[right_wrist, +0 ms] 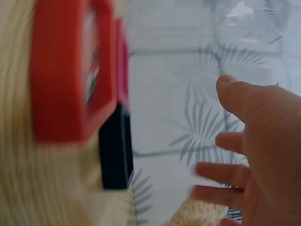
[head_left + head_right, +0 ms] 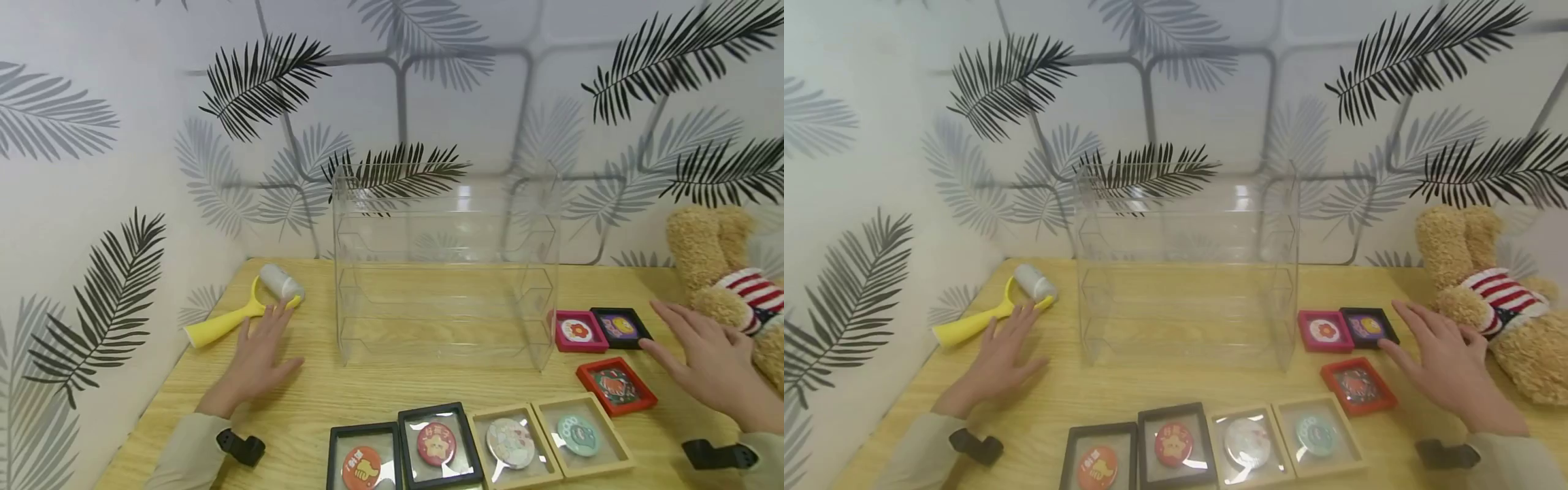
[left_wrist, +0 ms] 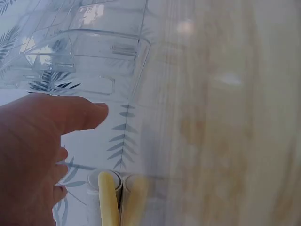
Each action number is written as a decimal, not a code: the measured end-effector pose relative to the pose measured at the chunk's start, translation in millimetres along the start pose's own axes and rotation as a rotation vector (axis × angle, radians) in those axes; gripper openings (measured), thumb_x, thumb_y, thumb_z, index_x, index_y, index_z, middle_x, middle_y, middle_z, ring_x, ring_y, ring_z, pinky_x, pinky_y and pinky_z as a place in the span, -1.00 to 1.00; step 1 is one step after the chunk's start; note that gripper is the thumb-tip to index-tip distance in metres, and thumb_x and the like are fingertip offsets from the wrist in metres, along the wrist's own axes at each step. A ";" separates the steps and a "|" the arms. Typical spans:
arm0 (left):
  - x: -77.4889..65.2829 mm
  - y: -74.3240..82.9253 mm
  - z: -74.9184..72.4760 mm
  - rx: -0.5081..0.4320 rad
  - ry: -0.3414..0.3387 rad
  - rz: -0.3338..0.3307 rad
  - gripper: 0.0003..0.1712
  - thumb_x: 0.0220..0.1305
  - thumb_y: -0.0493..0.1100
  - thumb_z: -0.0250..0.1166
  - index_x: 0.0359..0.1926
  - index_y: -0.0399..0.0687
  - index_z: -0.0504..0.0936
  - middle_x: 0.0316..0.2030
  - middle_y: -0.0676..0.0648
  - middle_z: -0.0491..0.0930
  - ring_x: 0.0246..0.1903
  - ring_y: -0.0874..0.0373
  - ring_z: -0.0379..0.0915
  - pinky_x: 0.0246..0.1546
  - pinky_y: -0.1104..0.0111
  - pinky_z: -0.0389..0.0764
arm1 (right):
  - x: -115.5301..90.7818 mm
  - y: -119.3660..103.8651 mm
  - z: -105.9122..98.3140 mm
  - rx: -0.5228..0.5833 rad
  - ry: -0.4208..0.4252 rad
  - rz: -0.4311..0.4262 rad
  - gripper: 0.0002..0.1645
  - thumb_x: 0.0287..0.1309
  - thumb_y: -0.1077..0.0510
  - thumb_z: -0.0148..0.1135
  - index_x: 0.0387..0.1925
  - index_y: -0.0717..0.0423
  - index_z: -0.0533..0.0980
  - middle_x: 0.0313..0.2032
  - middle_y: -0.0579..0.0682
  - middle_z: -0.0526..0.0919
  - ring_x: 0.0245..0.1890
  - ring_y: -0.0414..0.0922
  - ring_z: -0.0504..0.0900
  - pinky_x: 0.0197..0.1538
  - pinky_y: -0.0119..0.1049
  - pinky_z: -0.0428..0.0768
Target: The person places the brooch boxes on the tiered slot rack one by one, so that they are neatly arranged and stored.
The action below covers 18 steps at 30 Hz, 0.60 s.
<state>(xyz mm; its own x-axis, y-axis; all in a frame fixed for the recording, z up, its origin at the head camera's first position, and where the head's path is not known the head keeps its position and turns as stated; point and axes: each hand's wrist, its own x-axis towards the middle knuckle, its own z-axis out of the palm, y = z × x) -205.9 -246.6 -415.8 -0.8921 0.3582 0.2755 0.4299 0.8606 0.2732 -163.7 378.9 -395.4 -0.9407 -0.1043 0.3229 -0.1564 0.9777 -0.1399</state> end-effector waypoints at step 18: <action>7.0 19.5 16.8 -0.475 -0.084 -0.016 -0.17 0.26 -0.16 0.31 0.44 -0.20 0.12 0.39 -0.26 0.20 0.36 -0.24 0.13 0.28 -0.14 0.25 | -4.3 -107.0 -1.5 0.460 0.005 -0.445 -0.71 0.09 0.26 0.36 -0.13 0.00 0.56 -0.38 -0.32 0.62 -0.38 -0.47 0.53 -0.39 -0.51 0.51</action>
<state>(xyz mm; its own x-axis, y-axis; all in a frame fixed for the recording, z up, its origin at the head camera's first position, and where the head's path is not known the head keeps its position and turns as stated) -206.0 -221.2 -424.0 -0.8989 0.3912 0.1974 0.4145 0.6129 0.6727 -142.5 275.0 -380.4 -0.7551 -0.4801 0.4466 -0.6456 0.6632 -0.3786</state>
